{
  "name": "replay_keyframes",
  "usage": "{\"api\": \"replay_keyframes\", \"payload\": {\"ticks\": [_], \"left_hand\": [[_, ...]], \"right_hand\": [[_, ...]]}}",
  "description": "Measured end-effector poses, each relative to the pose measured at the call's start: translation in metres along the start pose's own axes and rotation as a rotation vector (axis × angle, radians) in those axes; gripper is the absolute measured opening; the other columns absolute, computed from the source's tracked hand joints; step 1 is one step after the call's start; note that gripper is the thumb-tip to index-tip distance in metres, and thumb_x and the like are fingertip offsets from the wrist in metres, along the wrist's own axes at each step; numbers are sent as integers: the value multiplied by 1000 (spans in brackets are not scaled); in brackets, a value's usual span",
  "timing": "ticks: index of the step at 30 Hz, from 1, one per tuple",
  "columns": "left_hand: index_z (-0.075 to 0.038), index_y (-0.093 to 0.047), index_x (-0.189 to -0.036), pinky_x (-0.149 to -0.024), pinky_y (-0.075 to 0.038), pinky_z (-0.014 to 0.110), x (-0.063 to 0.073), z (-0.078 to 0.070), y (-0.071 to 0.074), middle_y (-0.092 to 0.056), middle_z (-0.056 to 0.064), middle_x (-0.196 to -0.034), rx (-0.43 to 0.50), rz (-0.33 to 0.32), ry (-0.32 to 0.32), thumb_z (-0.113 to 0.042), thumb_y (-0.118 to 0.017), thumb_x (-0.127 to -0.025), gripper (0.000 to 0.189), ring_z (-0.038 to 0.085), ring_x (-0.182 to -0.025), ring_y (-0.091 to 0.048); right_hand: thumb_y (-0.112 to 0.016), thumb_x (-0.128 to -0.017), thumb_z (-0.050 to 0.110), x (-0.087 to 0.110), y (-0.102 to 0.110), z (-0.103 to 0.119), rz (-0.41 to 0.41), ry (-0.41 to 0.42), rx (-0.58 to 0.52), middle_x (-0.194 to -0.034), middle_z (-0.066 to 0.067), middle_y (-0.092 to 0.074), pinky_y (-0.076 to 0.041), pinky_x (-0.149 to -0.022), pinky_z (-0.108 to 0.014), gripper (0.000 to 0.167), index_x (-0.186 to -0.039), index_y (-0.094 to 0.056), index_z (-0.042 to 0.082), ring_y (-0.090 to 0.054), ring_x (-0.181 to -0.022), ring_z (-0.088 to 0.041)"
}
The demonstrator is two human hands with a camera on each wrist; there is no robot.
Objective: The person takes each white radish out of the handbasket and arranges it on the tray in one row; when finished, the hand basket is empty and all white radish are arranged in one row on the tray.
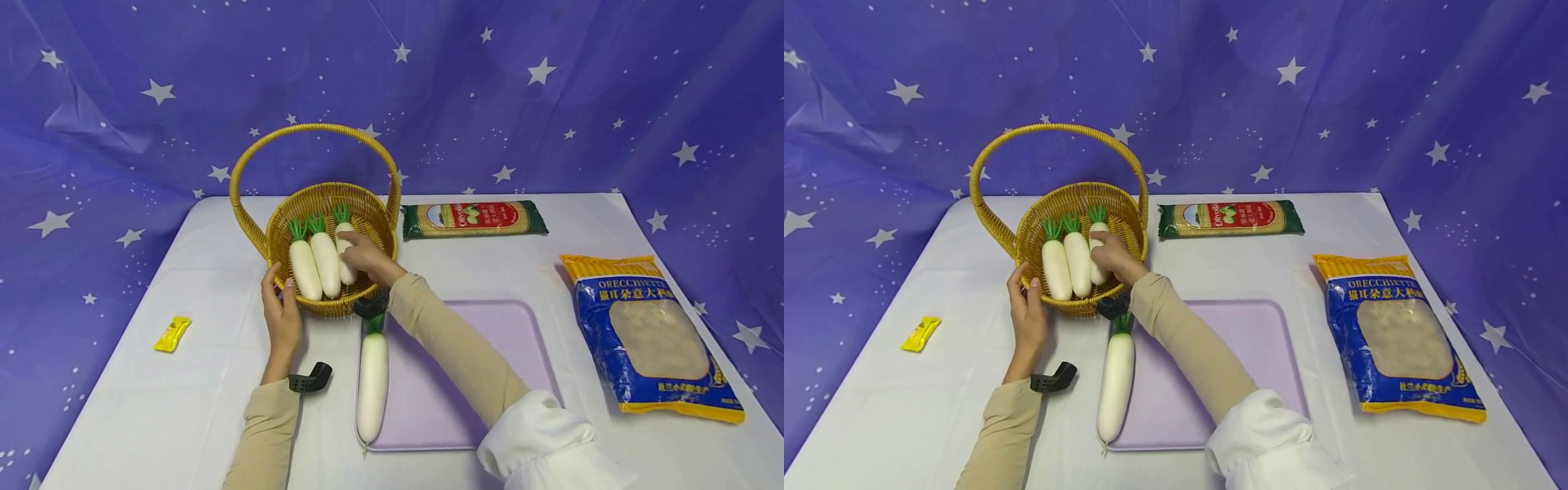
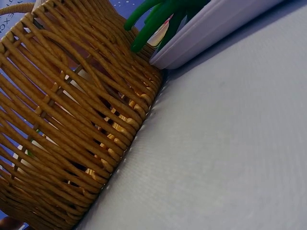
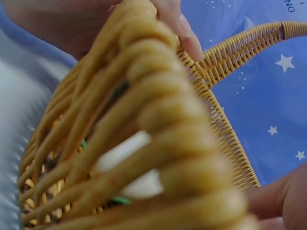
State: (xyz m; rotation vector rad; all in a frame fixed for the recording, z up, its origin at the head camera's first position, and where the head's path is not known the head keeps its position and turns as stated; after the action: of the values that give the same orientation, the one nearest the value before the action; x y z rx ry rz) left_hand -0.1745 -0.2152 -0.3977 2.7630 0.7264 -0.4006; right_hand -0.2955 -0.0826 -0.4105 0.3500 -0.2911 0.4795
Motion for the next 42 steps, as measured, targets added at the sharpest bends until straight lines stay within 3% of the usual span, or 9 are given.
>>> {"api": "replay_keyframes", "payload": {"ticks": [5,8,13,16,20,26,31,36,42], "left_hand": [[6,-32,-133,-101,-29,53,-1,-1,0,-30,24,-140,-2,-1,-8,-11,-36,-95,42,35,-131,-27],[5,-32,-133,-101,-29,53,-1,-2,0,-30,24,-140,-7,0,-6,-11,-36,-95,42,36,-132,-27],[5,-32,-133,-101,-29,52,0,0,0,-30,24,-141,-11,-4,4,-11,-36,-95,42,34,-132,-26],[5,-32,-134,-102,-29,53,0,4,0,-29,23,-141,-9,-3,13,-12,-36,-95,42,34,-133,-26],[1,-32,-135,-103,-28,53,-3,21,-1,-29,20,-142,-6,-4,14,-14,-36,-95,43,32,-134,-24],[-8,-33,-136,-105,-29,47,-8,39,-1,-30,10,-144,-16,-8,12,-21,-38,-96,43,23,-135,-25],[-11,-33,-136,-104,-28,47,-10,39,-1,-30,9,-144,-14,-3,5,-23,-37,-96,43,23,-134,-26],[-10,-33,-136,-103,-29,46,-9,39,-1,-30,9,-144,-22,7,12,-23,-38,-96,43,23,-133,-28],[-12,-33,-137,-104,-29,44,-7,40,-1,-29,7,-145,-27,6,25,-25,-38,-96,43,21,-133,-28]], "right_hand": [[-48,-89,8,1,1,6,16,52,-3,-149,-5,-27,-37,-98,-34,53,-140,-34,16,-28,-134,-20],[-48,-90,12,3,1,8,36,76,-26,-149,-4,-26,-41,-85,-38,53,-141,-34,18,-40,-122,-22],[-53,-90,17,5,0,8,48,95,-109,-147,-5,-27,-48,-81,-43,51,-138,-38,19,-51,-110,-25],[-57,-88,17,8,0,8,60,115,-178,-143,-7,-33,-49,-84,-42,50,-136,-41,19,-52,-112,-27],[-60,-86,17,16,0,13,101,170,-228,-135,-9,-42,-50,-83,-42,48,-132,-45,21,-54,-109,-26],[-62,-85,18,51,7,19,158,250,-221,-124,-13,-48,-53,-77,-39,47,-129,-48,24,-59,-97,-22],[-65,-82,15,90,19,13,164,365,-80,-117,-13,-53,-52,-77,-40,50,-129,-48,21,-60,-94,-23],[-70,-78,16,132,38,-12,110,412,100,-126,-4,-50,-51,-79,-31,52,-126,-51,21,-56,-100,-23],[-72,-75,22,173,59,-50,124,369,149,-125,-6,-47,-52,-75,-26,54,-125,-51,21,-54,-102,-23]]}}
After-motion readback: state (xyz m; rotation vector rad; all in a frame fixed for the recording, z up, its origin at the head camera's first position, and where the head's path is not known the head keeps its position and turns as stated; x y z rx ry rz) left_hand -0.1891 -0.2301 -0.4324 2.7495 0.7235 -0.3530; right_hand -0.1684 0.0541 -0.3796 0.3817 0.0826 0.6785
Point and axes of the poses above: each hand's wrist, its own x-axis away from the middle knuckle, its own y-axis out of the back of the hand, z = x × y, the point moved 7 cm from there along -x, towards the middle knuckle
